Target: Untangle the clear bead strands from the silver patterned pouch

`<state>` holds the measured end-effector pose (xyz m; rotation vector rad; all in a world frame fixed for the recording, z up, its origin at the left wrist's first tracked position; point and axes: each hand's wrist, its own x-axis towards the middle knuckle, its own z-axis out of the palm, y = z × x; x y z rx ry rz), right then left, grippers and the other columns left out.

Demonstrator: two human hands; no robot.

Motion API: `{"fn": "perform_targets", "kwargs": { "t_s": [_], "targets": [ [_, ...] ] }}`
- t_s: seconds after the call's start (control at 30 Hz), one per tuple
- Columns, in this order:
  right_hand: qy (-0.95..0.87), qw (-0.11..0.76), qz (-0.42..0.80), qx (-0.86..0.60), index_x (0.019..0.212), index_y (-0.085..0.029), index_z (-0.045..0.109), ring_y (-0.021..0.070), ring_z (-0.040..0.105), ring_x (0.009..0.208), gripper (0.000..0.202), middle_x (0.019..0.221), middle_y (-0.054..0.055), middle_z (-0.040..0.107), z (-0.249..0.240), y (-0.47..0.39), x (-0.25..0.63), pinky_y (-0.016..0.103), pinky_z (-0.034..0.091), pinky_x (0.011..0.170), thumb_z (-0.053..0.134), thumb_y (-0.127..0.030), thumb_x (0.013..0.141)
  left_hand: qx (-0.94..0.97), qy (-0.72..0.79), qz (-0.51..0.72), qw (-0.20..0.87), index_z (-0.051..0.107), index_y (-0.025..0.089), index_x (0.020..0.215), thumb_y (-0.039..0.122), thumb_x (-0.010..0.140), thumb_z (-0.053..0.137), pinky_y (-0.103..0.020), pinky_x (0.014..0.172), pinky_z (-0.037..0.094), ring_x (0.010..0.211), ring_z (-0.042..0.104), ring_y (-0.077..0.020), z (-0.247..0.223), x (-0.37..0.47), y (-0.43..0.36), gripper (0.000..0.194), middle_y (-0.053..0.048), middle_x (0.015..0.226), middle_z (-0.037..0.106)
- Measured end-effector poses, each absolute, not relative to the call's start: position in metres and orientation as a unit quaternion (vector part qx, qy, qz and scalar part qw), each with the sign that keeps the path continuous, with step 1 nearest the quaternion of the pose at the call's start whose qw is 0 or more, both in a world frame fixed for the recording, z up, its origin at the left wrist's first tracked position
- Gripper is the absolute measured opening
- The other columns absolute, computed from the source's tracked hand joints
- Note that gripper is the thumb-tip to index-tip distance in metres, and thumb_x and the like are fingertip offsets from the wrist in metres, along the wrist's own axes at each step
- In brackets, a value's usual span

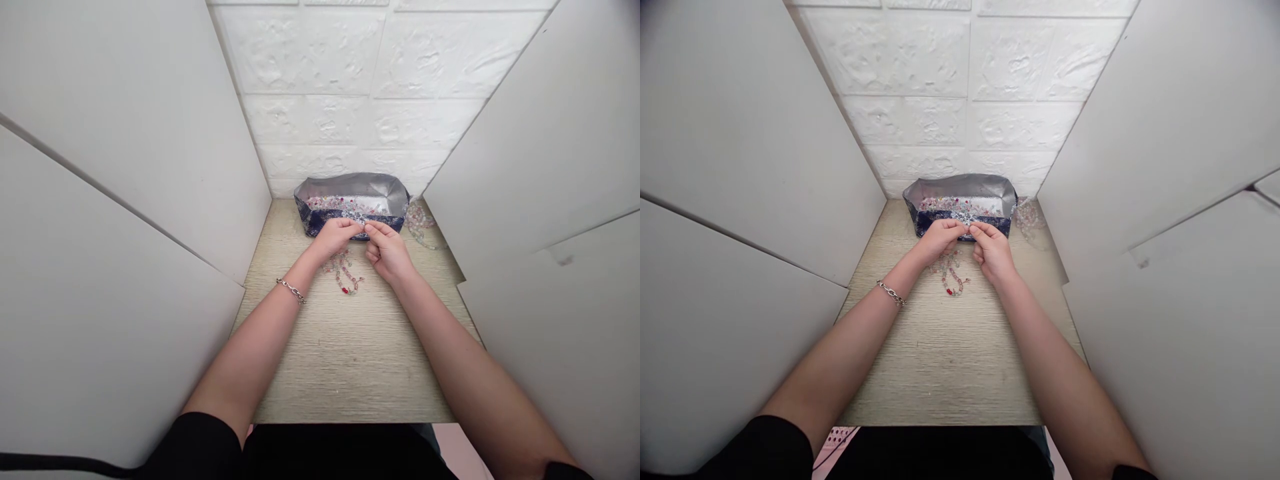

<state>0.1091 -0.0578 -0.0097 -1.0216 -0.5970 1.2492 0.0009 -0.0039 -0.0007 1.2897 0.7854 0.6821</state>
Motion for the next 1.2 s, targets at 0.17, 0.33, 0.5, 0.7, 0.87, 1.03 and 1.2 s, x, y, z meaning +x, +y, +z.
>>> {"fn": "perform_targets", "kwargs": {
  "t_s": [0.17, 0.33, 0.5, 0.7, 0.87, 1.03, 1.2],
  "targets": [
    [-0.263, 0.658, 0.545, -0.448, 0.076, -0.018, 0.051, -0.0003, 0.019, 0.029, 0.024, 0.043, -0.011, 0.037, -0.0094, -0.0573, 0.1092, 0.017, 0.014, 0.029, 0.065, -0.027, 0.059, 0.573, 0.351, 0.302, 0.676, 0.051, 0.015, 0.06, 0.029, 0.068, 0.056, -0.017, 0.032, 0.01, 0.027, 0.018, 0.0003, -0.0004, 0.0012, -0.004, 0.016, 0.01, 0.031, 0.025],
    [-0.248, 0.664, 0.544, -0.449, 0.076, -0.018, 0.052, 0.0, 0.019, 0.029, 0.022, 0.042, -0.011, 0.038, -0.0101, -0.0566, 0.1091, 0.016, 0.014, 0.029, 0.065, -0.025, 0.059, 0.563, 0.345, 0.309, 0.684, 0.052, 0.015, 0.059, 0.027, 0.068, 0.056, -0.017, 0.033, 0.009, 0.027, 0.018, 0.0006, -0.0014, 0.0014, -0.0039, 0.016, 0.009, 0.031, 0.026],
    [-0.25, 0.662, 0.544, -0.451, 0.075, -0.018, 0.052, -0.0004, 0.021, 0.028, 0.021, 0.046, -0.01, 0.044, -0.0108, -0.056, 0.1087, 0.016, 0.014, 0.028, 0.065, -0.024, 0.059, 0.564, 0.346, 0.308, 0.683, 0.05, 0.015, 0.058, 0.027, 0.068, 0.056, -0.018, 0.032, 0.009, 0.027, 0.018, 0.0005, -0.0013, 0.0015, -0.0038, 0.017, 0.009, 0.031, 0.026],
    [-0.265, 0.654, 0.546, -0.453, 0.075, -0.018, 0.052, -0.0004, 0.021, 0.028, 0.021, 0.048, -0.009, 0.046, -0.0107, -0.0562, 0.1084, 0.017, 0.014, 0.028, 0.064, -0.025, 0.059, 0.56, 0.346, 0.308, 0.687, 0.05, 0.015, 0.057, 0.026, 0.068, 0.056, -0.018, 0.032, 0.009, 0.027, 0.018, 0.0006, -0.0001, 0.0014, -0.0046, 0.017, 0.009, 0.031, 0.026],
    [-0.273, 0.651, 0.542, -0.456, 0.075, -0.018, 0.051, -0.0002, 0.02, 0.028, 0.022, 0.046, -0.01, 0.044, -0.0105, -0.0562, 0.1085, 0.017, 0.014, 0.028, 0.064, -0.026, 0.059, 0.56, 0.34, 0.314, 0.687, 0.051, 0.014, 0.057, 0.027, 0.068, 0.056, -0.017, 0.033, 0.009, 0.028, 0.018, 0.0006, -0.0014, 0.001, -0.004, 0.017, 0.009, 0.032, 0.026],
    [-0.281, 0.649, 0.545, -0.451, 0.075, -0.017, 0.052, -0.0002, 0.019, 0.028, 0.023, 0.047, -0.009, 0.045, -0.0118, -0.0558, 0.109, 0.017, 0.013, 0.028, 0.065, -0.026, 0.058, 0.561, 0.337, 0.308, 0.691, 0.053, 0.014, 0.062, 0.029, 0.07, 0.054, -0.018, 0.032, 0.01, 0.028, 0.018, 0.0, -0.0019, 0.0005, -0.0032, 0.017, 0.009, 0.032, 0.025],
    [-0.288, 0.646, 0.537, -0.46, 0.071, -0.018, 0.05, 0.0006, 0.019, 0.028, 0.023, 0.041, -0.01, 0.039, -0.0124, -0.0558, 0.1087, 0.017, 0.013, 0.028, 0.067, -0.027, 0.058, 0.565, 0.33, 0.308, 0.691, 0.054, 0.013, 0.064, 0.03, 0.071, 0.054, -0.018, 0.032, 0.01, 0.028, 0.017, -0.0003, -0.003, 0.0003, -0.0031, 0.018, 0.01, 0.033, 0.024]
  ]
}}
